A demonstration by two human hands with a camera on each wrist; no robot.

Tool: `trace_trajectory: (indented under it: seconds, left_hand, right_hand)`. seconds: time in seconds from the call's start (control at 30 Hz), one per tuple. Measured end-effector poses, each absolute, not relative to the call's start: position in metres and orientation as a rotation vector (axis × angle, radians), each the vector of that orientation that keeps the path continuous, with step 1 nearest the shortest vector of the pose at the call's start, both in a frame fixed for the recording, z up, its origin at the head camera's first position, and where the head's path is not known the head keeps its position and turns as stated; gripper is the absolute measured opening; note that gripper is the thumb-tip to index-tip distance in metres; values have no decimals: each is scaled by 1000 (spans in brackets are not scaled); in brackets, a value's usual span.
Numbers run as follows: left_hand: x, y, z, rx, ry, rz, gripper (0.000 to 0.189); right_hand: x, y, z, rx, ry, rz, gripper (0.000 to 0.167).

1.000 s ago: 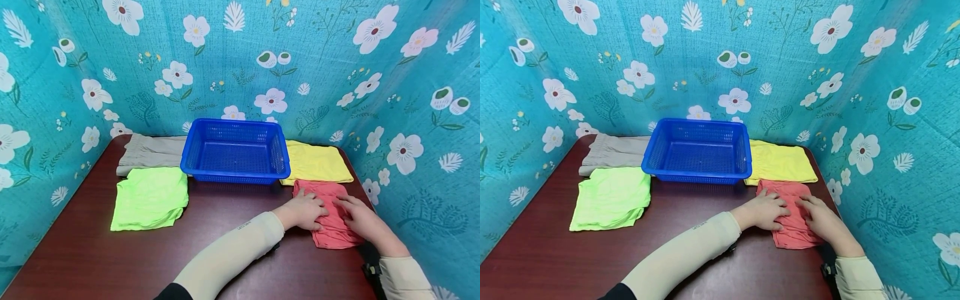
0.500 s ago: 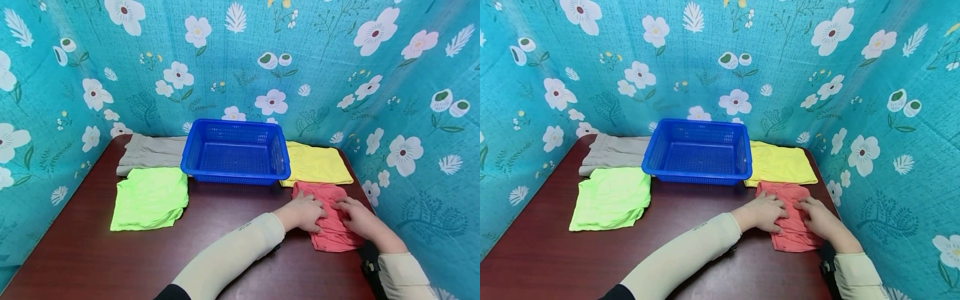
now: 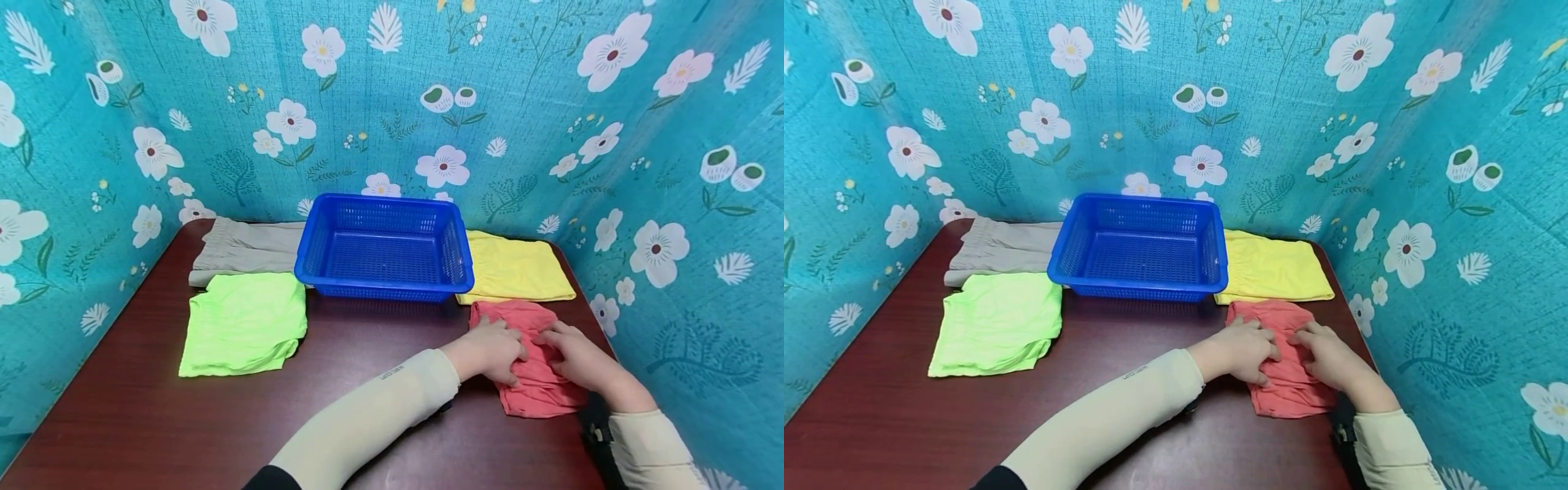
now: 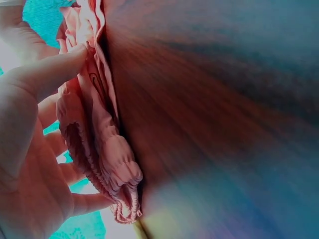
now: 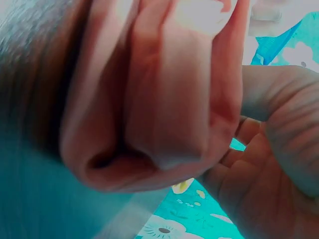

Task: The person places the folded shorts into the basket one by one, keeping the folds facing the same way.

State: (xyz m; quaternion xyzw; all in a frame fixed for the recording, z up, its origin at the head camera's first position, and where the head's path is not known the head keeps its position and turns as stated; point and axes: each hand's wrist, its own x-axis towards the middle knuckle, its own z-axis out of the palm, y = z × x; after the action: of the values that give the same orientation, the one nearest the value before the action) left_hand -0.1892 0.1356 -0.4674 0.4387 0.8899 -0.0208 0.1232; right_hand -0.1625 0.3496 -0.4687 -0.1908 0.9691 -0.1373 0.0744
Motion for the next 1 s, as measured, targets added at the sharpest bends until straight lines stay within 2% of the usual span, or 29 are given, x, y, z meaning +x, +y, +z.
trace_trajectory:
  seconds: [1.0]
  left_hand:
    - [-184, 101, -467, 1318, 2570, -22, 52]
  right_hand:
    - [-162, 322, -471, -625, 2909, -339, 46]
